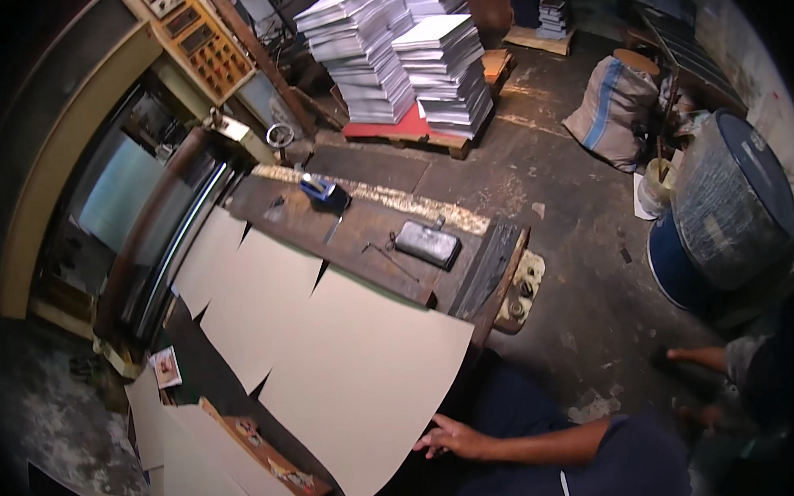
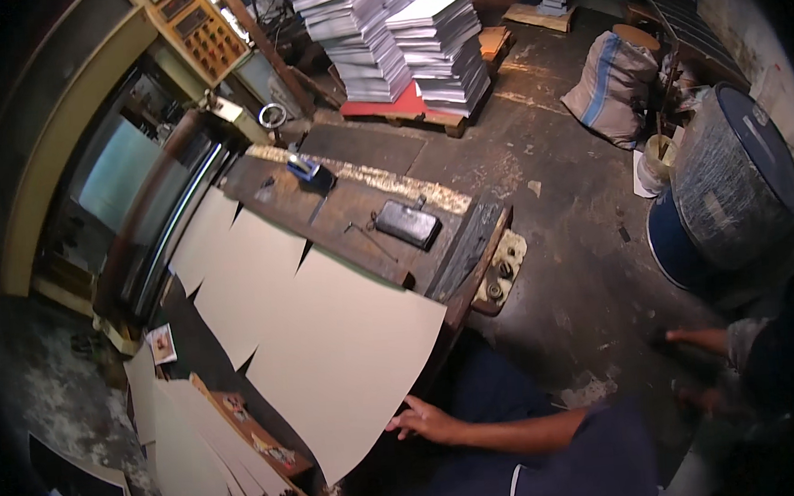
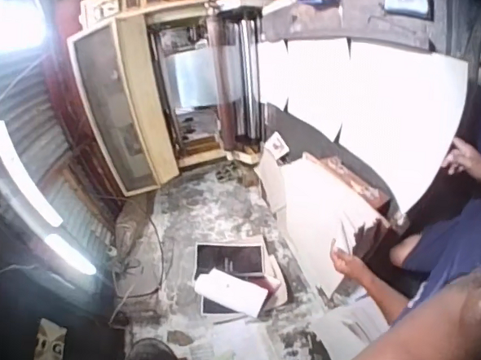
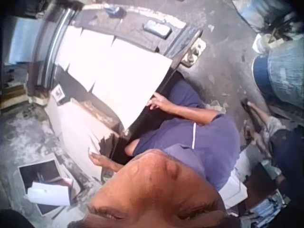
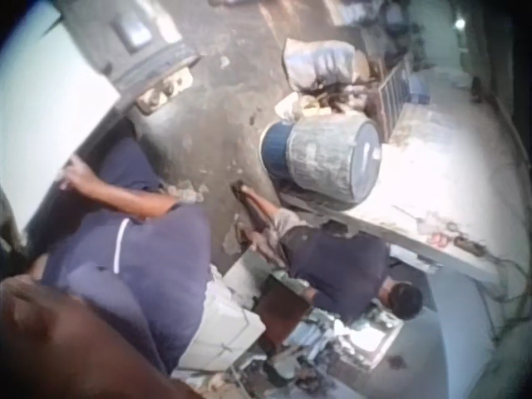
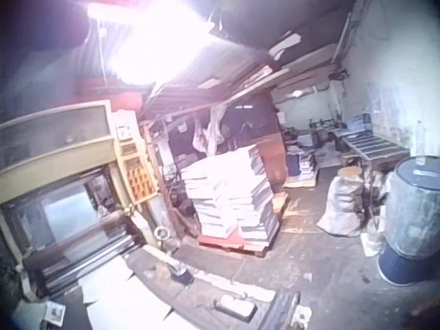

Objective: The person picks up large sheets of paper from a stack and places them onto the feed belt of a large industrial machine, then steps to the side of the machine to turn a metal wheel handle by hand.

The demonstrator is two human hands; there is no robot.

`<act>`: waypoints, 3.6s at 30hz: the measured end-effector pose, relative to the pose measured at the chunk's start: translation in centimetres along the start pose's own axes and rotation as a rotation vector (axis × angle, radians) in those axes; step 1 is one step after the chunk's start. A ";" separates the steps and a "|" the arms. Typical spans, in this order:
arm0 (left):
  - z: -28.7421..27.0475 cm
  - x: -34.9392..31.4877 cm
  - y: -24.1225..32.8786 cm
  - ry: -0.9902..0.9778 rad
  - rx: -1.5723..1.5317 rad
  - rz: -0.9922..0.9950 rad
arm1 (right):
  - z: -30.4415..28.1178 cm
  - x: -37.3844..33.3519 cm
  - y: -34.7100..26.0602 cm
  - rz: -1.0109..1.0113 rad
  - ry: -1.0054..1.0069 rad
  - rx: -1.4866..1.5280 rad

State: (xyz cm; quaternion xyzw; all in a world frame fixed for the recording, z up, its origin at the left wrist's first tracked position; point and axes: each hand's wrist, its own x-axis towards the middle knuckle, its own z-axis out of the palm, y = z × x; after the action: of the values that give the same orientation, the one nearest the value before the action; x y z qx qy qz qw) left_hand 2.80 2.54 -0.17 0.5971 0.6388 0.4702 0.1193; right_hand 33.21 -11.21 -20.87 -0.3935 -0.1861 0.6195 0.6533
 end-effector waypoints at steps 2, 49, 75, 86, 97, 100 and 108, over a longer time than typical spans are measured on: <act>0.3 -1.5 3.4 -0.114 0.131 0.056 | -1.3 0.4 0.7 0.002 -0.010 0.010; 1.8 -12.5 -7.3 -0.972 -0.510 -0.070 | -24.7 -2.2 -18.0 -0.342 1.255 -1.436; 11.5 -7.2 -11.6 -0.692 -0.298 0.099 | -23.9 -0.1 -17.7 -0.223 1.364 -1.395; 6.5 -7.5 -1.3 -0.636 -0.172 0.449 | -22.9 -0.4 -17.7 -0.168 1.482 -1.351; -2.6 0.1 4.0 -0.342 -0.196 0.711 | -24.3 -0.1 -16.8 -0.264 1.556 -1.329; -2.3 2.4 2.8 -0.233 0.104 0.795 | -24.8 -0.3 -16.6 -0.282 1.518 -1.317; -2.8 3.3 -1.0 -0.676 -0.022 0.375 | -21.8 -1.2 -17.2 -0.366 1.439 -1.376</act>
State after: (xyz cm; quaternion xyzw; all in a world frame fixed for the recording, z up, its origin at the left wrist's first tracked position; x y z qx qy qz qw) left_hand -0.73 4.30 1.97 0.8236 0.4379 0.2674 0.2416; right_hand 60.34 -17.25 -21.30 -0.9300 -0.1224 -0.1163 0.3264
